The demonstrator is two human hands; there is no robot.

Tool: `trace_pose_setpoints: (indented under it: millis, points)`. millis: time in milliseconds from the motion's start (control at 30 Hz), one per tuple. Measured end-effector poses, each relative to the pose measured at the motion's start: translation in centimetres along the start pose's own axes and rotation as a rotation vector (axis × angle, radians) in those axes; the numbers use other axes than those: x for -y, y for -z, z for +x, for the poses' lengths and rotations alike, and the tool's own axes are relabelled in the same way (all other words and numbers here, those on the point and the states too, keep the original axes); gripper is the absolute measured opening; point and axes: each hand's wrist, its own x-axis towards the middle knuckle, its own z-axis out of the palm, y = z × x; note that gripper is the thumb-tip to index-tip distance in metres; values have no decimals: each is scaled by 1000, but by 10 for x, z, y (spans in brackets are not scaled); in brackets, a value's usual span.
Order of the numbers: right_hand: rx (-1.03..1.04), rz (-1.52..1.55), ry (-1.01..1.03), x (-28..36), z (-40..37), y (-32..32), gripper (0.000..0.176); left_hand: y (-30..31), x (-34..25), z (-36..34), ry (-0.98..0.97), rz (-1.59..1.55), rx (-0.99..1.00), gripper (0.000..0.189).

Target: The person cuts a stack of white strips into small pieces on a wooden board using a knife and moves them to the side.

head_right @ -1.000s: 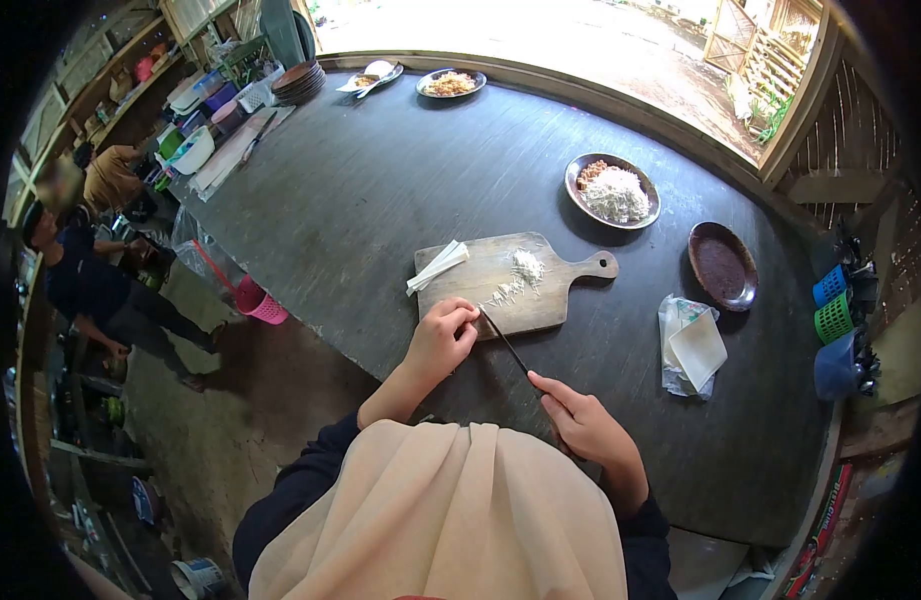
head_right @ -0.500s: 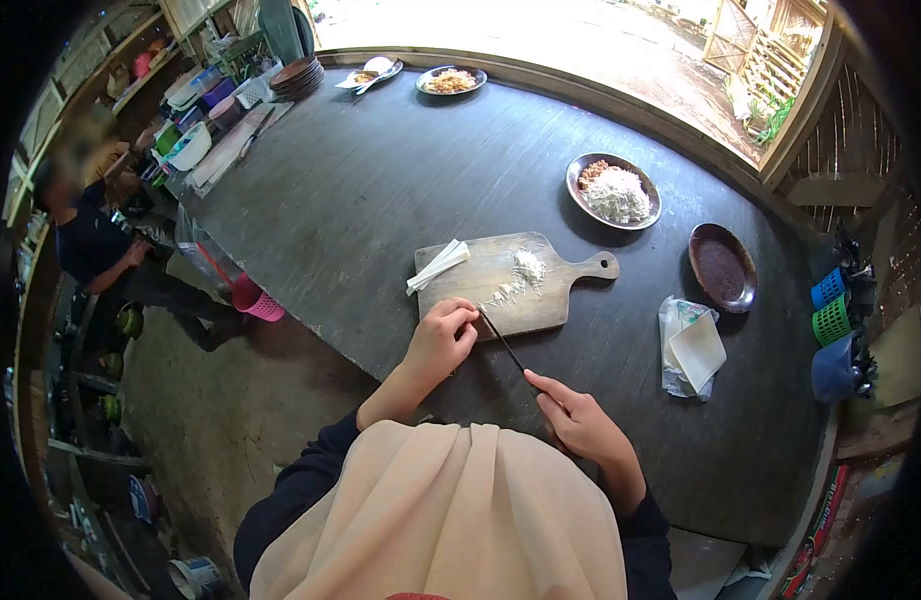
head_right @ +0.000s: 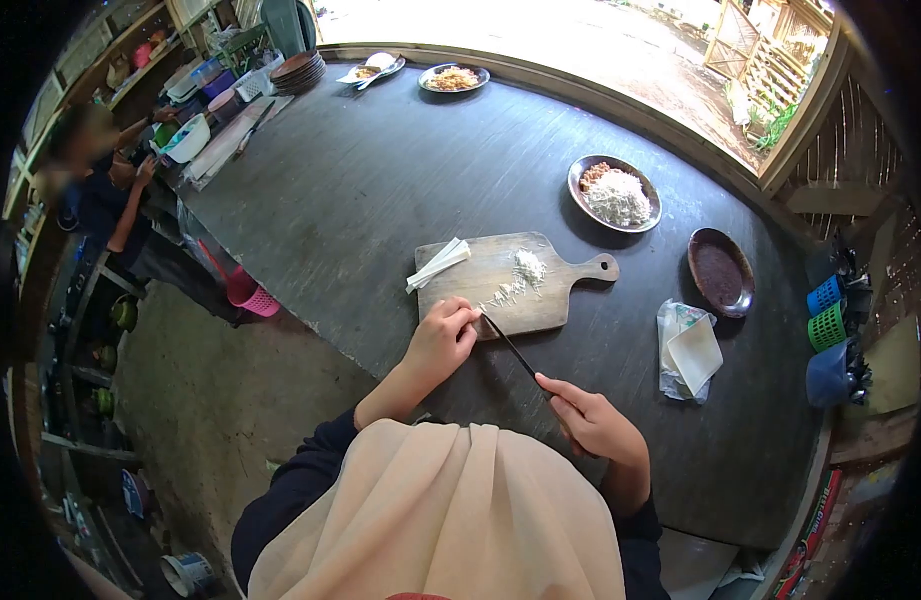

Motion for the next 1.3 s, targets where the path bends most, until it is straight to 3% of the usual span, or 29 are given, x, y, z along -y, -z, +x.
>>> trace_pose_setpoints:
  millis: [533,633,1300]
  points:
    - [-58,31,76,-9,9,-11,41,2,4,0,20,-61,17,12]
    - [-40,38,6,0,7,-12,41,2,4,0,13,-59,17,12]
    - [-38,19,25,1,1,-6,41,4,5,-2,10,-67,24,14]
